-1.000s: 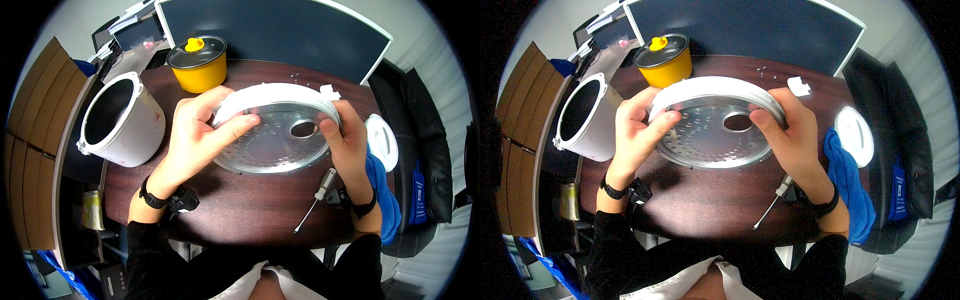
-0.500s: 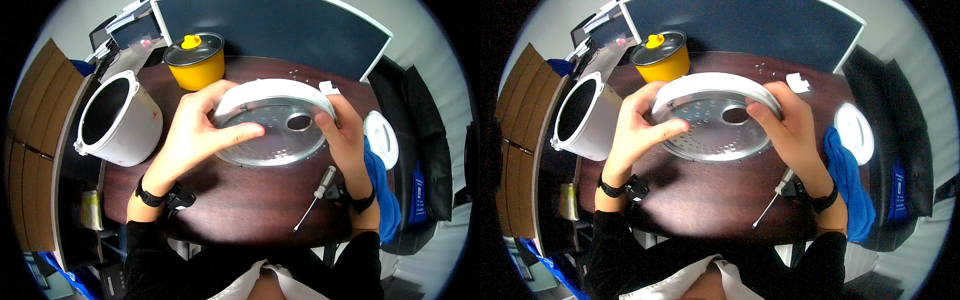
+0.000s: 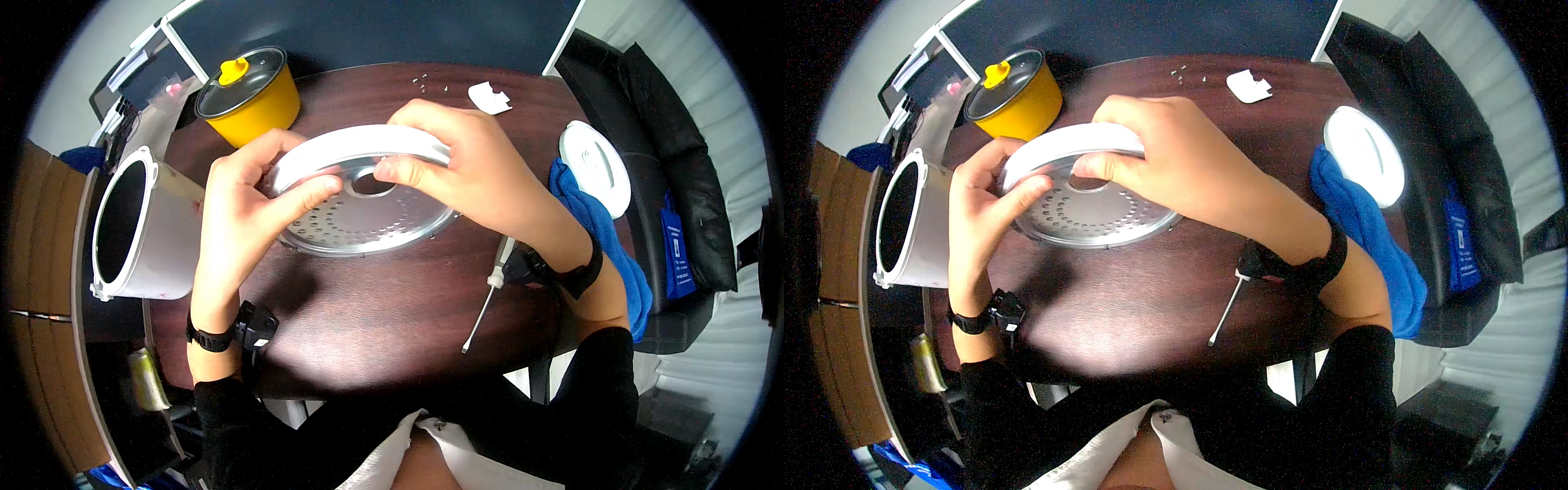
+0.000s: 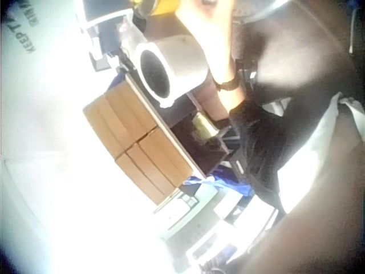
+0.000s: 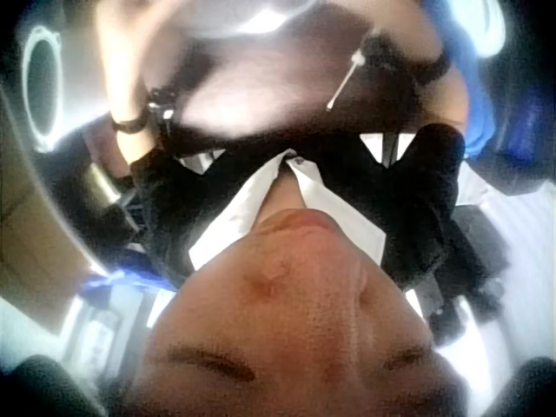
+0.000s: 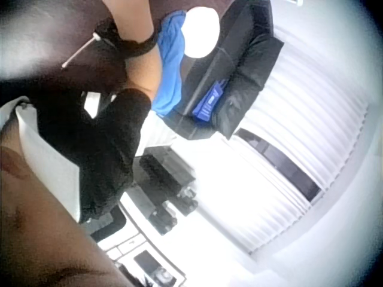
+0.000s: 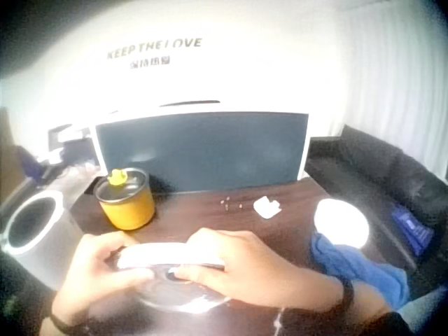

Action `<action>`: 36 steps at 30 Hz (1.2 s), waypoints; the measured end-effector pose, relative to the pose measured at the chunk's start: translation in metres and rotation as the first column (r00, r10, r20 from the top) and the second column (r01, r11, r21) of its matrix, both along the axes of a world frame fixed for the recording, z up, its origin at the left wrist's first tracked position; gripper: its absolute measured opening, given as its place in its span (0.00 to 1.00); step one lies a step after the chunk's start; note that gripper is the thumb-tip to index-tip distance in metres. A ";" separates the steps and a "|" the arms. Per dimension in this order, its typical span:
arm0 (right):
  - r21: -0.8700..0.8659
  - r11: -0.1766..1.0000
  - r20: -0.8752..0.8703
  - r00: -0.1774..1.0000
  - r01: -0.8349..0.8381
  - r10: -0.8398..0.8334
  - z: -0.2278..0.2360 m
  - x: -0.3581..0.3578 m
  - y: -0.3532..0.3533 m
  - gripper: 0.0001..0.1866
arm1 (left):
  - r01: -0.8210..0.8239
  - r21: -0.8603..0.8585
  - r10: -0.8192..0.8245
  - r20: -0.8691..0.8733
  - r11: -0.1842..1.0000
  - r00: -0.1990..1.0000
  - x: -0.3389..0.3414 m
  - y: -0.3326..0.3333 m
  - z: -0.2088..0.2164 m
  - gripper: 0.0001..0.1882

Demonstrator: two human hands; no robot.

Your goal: The person wipes a perforated metal lid with a blue cloth, then places it on a white plastic ring. They pick up a white plastic cap, set it aside, and proceed to insert small screws into the lid's edge holes by hand, rotating the lid to access different positions.

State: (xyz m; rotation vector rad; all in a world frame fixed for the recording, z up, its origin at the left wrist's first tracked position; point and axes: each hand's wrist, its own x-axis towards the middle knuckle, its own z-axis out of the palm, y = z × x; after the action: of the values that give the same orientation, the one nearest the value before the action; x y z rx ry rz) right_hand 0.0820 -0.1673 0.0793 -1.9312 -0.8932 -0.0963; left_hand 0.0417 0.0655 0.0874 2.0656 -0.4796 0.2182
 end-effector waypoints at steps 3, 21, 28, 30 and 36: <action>-0.026 0.996 0.196 0.976 -0.090 0.094 -0.011 0.014 -0.009 0.15 | -0.043 0.080 0.037 0.080 0.996 0.996 -0.001 -0.003 -0.007 0.13; -0.789 0.611 -0.241 0.948 -0.065 -0.210 -0.083 0.042 -0.152 0.08 | -0.066 0.078 0.056 0.120 0.995 0.991 0.002 -0.005 -0.009 0.13; -0.812 0.583 -0.138 0.973 -0.004 -0.185 -0.089 0.042 -0.144 0.09 | -0.089 0.104 0.077 0.112 0.991 0.991 0.000 -0.003 -0.004 0.14; -0.819 0.573 -0.150 0.967 -0.004 -0.207 -0.089 0.041 -0.143 0.08 | -0.092 0.110 0.080 0.111 0.990 0.991 0.000 -0.002 -0.002 0.14; -0.770 0.637 -0.191 0.938 0.039 -0.289 -0.069 0.030 -0.145 0.07 | -0.089 0.126 0.076 0.103 0.988 0.992 0.000 0.000 -0.001 0.14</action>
State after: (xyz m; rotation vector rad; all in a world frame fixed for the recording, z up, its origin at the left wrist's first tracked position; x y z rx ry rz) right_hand 0.1116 -0.3121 0.0105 -2.7207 -0.5679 0.5503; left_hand 0.0419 0.0653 0.0860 2.2121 -0.4788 0.3467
